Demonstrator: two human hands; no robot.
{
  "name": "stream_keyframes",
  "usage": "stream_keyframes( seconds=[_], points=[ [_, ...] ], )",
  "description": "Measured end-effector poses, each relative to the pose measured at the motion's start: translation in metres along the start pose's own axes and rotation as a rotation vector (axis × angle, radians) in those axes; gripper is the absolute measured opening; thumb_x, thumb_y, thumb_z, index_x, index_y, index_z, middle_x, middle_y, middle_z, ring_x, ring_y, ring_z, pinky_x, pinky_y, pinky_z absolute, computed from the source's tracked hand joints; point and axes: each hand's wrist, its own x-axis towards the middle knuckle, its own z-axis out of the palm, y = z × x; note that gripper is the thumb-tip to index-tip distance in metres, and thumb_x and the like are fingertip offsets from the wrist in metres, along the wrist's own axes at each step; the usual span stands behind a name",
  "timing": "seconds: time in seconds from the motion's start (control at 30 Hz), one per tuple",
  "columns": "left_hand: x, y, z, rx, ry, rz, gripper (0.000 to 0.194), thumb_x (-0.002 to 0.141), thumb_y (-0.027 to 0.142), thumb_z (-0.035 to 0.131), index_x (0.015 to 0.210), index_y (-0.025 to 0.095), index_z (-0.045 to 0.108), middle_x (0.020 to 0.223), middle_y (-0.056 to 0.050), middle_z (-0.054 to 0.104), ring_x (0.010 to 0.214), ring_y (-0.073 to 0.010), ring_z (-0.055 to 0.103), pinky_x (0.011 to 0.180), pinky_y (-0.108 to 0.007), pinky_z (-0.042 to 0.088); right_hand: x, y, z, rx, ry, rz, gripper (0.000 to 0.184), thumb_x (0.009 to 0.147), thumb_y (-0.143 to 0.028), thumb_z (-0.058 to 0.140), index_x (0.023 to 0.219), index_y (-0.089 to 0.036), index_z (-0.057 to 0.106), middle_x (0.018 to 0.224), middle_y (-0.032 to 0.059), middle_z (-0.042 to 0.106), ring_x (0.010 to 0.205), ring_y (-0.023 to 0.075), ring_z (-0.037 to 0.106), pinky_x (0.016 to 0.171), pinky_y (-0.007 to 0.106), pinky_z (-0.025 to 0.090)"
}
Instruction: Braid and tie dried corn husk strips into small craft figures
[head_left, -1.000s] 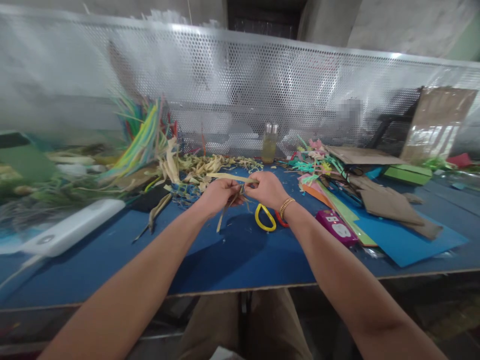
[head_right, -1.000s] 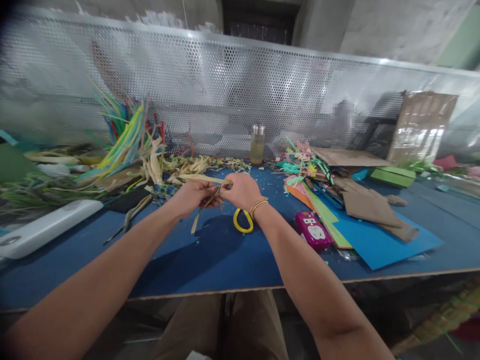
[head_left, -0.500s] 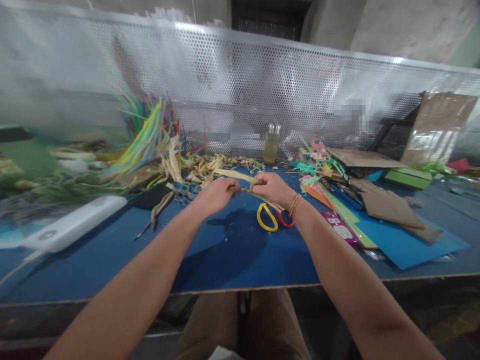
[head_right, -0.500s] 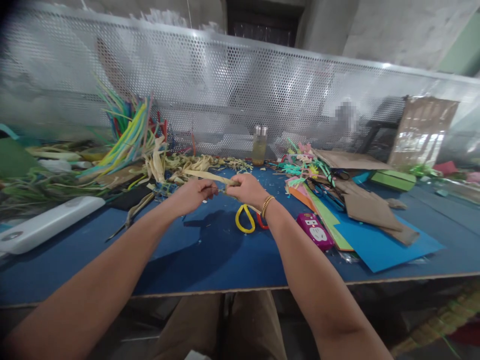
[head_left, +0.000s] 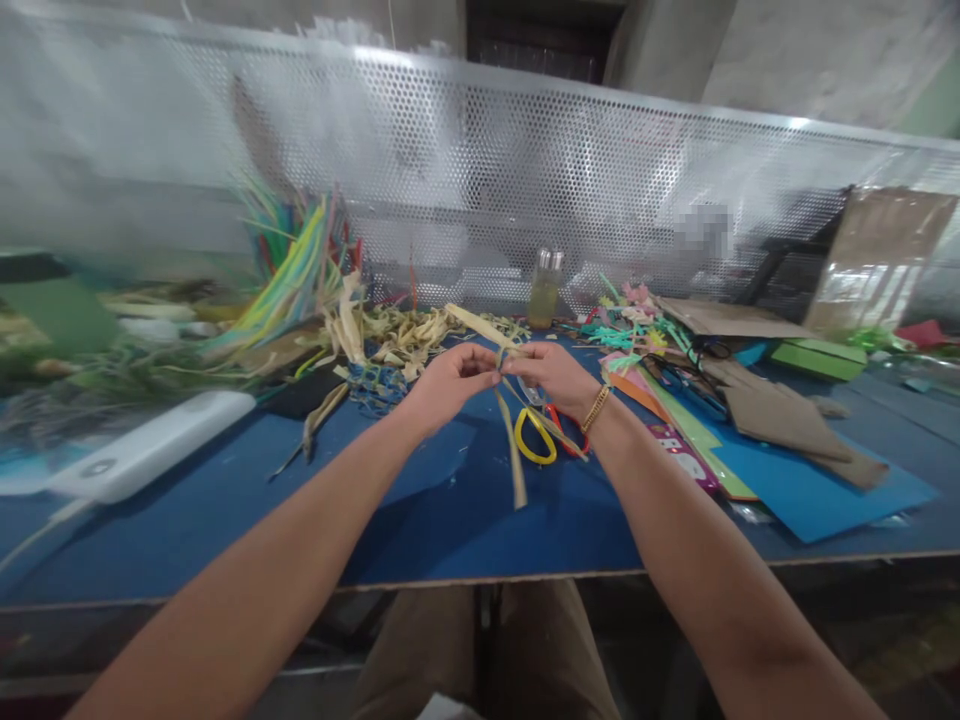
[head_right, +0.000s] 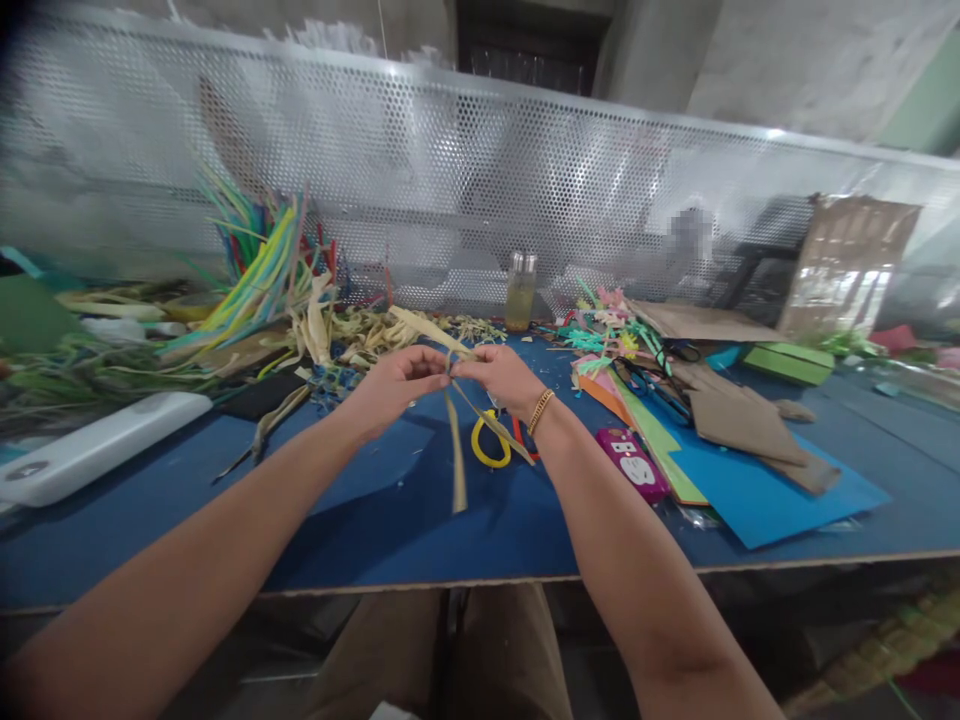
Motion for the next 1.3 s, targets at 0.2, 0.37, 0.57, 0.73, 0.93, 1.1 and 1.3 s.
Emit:
stream_keyframes(
  seconds=[0.2,0.37,0.57,0.73,0.93,1.1,1.3],
  points=[
    [-0.001,0.006,-0.002,-0.234,0.029,-0.257,0.035,0.056,0.024,0.077,0.084,0.017,0.058,0.062,0.004,0.057,0.047,-0.0060,0.045,0.043,-0.020,0.028,0.001,0.003,0.005,-0.128,0.169,-0.072,0.022,0.065,-0.036,0.062,0.069,-0.014,0.059,0.057,-0.0049,0.045,0.052,0.0070,0.033,0.050,0.022,0.027],
    [-0.001,0.005,-0.006,-0.189,0.050,-0.326,0.040,0.053,0.022,0.080,0.084,0.017,0.055,0.060,0.004,0.057,0.045,-0.0060,0.045,0.043,-0.021,0.029,0.005,0.002,-0.009,-0.186,0.392,-0.143,0.032,0.069,-0.044,0.060,0.080,-0.014,0.063,0.065,-0.0012,0.052,0.058,0.0095,0.041,0.056,0.023,0.034],
    [0.002,0.001,-0.010,-0.130,0.153,-0.303,0.041,0.056,0.025,0.078,0.086,0.018,0.051,0.065,0.002,0.062,0.055,-0.0098,0.055,0.052,-0.023,0.038,0.000,-0.003,-0.009,-0.333,0.326,-0.197,0.028,0.069,-0.040,0.065,0.079,-0.014,0.066,0.064,-0.0006,0.054,0.058,0.0102,0.043,0.057,0.024,0.034],
    [0.002,0.000,-0.010,-0.154,0.121,-0.316,0.040,0.055,0.023,0.078,0.085,0.018,0.053,0.064,0.002,0.062,0.058,-0.0111,0.057,0.054,-0.023,0.039,-0.004,-0.005,0.001,-0.609,0.174,-0.338,0.020,0.073,-0.034,0.064,0.077,-0.015,0.070,0.059,-0.0018,0.050,0.056,0.0097,0.041,0.056,0.024,0.030],
    [0.002,0.000,-0.009,-0.117,0.077,-0.292,0.025,0.052,0.020,0.075,0.069,0.017,0.058,0.061,0.003,0.059,0.061,-0.0119,0.056,0.058,-0.025,0.042,-0.004,-0.005,0.004,-0.789,0.065,-0.455,0.014,0.078,-0.027,0.060,0.074,-0.017,0.069,0.061,-0.0007,0.050,0.061,0.0110,0.044,0.060,0.024,0.030],
    [0.001,0.005,-0.009,-0.154,0.023,-0.346,0.028,0.050,0.014,0.074,0.070,0.018,0.056,0.062,0.004,0.059,0.062,-0.0113,0.056,0.060,-0.024,0.043,-0.007,-0.007,0.008,-0.859,0.038,-0.489,0.010,0.074,-0.021,0.057,0.068,-0.017,0.062,0.060,-0.0011,0.048,0.062,0.0118,0.044,0.061,0.024,0.030],
    [-0.005,0.013,-0.008,-0.171,-0.043,-0.439,0.039,0.052,0.010,0.074,0.085,0.017,0.053,0.064,0.000,0.063,0.059,-0.0126,0.059,0.056,-0.025,0.042,-0.004,-0.006,-0.001,-0.899,0.269,-0.415,0.014,0.073,-0.024,0.054,0.061,-0.017,0.054,0.059,-0.0002,0.049,0.059,0.0122,0.041,0.059,0.025,0.029]
  ],
)
